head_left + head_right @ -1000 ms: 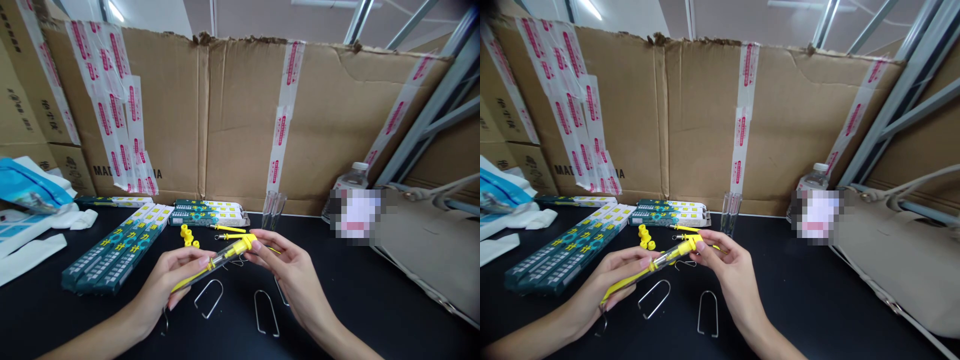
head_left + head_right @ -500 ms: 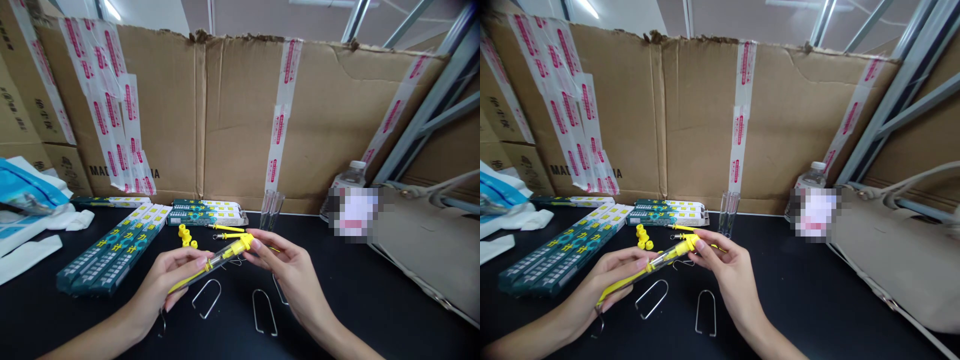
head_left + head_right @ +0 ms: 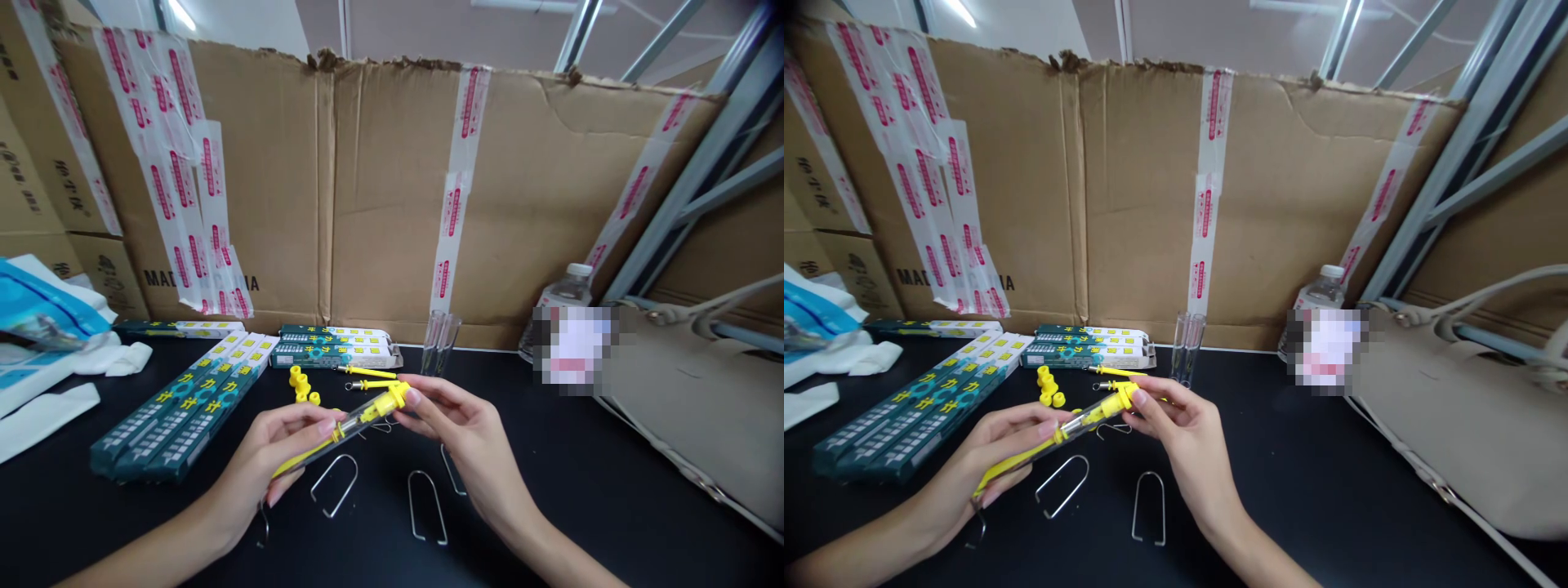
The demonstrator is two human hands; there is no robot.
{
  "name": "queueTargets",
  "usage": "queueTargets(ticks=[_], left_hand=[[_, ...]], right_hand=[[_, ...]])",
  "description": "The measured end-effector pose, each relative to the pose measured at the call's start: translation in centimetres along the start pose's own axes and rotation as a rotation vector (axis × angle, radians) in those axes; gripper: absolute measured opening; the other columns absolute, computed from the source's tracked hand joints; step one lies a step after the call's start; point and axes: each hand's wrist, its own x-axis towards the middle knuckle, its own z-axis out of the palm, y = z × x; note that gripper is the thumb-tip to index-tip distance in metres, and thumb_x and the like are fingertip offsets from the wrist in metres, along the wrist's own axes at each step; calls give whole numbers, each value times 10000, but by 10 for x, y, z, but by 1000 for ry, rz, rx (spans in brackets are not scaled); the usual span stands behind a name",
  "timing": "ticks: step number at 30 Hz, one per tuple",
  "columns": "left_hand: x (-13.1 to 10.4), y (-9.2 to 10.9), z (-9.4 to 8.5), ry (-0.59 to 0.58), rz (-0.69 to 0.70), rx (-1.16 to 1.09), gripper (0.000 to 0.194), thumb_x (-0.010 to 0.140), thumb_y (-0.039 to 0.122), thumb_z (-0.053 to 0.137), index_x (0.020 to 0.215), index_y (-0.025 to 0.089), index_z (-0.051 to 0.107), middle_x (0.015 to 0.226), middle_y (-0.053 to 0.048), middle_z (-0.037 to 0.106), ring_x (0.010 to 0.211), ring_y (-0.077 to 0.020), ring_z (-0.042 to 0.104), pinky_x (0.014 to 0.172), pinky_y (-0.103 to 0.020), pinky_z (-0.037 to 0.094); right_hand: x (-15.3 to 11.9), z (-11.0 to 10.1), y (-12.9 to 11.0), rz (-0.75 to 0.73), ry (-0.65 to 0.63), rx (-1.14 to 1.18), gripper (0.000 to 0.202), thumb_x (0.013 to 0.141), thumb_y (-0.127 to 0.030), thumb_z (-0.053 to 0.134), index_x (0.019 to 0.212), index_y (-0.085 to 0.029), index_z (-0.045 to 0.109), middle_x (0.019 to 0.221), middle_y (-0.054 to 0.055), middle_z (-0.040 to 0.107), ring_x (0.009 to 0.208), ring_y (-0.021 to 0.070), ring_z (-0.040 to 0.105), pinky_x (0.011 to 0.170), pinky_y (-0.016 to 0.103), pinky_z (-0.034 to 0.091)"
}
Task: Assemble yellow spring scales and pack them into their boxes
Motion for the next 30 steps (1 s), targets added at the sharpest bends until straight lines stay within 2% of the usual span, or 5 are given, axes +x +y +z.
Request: queueTargets(ticks=[5,15,21,25,30], left_hand=[[-4,7,4,10,-4,12,399,761,507,741,914,138,736,620,12,599,328,8,228,351,-199,83],[-4,9,4,11,-13,-1,443,748,514,738,982,139,751,642,5,606,321,15,234,352,-200,71],[-7,10,6,19,7,21,409,781,493,722,970,132,752,683,-10,627,337,14,239,359,-196,76],[-9,11,8,35,28,32,408,774,500,724,947,131,753,780,-45,673,340,19,240,361,-201,79],[-5,7,5,23,39,27,429,760,513,736,961,134,741,729,-31,664,318,16,241,353,-205,76]], right_hand=[[0,2,-1,-8,10,-9,267,716,-398,844,797,-155,767,856,50,747,838,213,724,827,374,642],[-4,2,-7,-62,-49,-63,307,774,-392,800,1012,-200,778,970,67,772,875,227,739,875,404,627],[1,0,-11,-56,-49,-127,292,719,-407,834,892,-179,780,900,71,767,828,228,734,757,360,652],[0,2,-8,-44,-33,-72,247,713,-379,845,832,-180,760,902,55,755,863,214,723,813,349,633],[-4,6,-1,-22,-29,59,253,758,-372,820,922,-192,753,987,66,766,971,235,717,922,399,589]])
